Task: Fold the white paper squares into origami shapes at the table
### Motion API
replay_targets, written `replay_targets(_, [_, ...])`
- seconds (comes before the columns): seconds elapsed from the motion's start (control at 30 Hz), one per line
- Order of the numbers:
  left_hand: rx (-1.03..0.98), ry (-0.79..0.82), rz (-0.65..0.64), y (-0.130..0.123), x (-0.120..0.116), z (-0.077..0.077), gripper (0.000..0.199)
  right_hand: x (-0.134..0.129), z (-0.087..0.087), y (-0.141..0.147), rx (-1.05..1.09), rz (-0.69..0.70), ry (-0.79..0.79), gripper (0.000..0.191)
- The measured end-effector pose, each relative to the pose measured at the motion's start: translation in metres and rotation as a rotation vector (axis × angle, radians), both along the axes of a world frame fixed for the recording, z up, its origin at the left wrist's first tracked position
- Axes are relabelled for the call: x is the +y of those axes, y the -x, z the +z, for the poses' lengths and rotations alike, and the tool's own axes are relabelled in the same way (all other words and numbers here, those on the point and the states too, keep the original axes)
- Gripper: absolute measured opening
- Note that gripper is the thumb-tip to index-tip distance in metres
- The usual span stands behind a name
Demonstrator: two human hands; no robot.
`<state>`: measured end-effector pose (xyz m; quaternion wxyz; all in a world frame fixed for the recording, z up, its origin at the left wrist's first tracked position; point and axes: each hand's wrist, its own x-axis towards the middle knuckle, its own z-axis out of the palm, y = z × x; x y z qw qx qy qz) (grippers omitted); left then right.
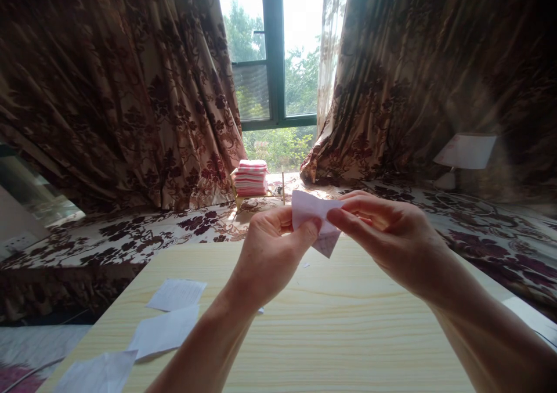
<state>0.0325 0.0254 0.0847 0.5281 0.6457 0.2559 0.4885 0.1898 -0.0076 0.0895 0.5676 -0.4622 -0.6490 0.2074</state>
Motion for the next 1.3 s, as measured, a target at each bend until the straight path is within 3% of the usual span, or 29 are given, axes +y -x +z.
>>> replay_targets(0.57, [-0.069,0.073,-0.087,-0.0014,-0.0012,0.0024,0.015,-0.0016,0.0005,-0.0086,-0.077,0.015,0.006,0.028])
replay_targets(0.93, [-0.12,0.127,-0.044,-0.0047,-0.0005,0.0016,0.011,-0.0036,0.0011,-0.0058,-0.138,0.033,-0.007,0.028])
replay_targets(1.3, [-0.113,0.108,-0.079,-0.0035,0.0004,0.0002,0.013,0.0022,-0.0027,-0.005,-0.091,-0.136,-0.117,0.024])
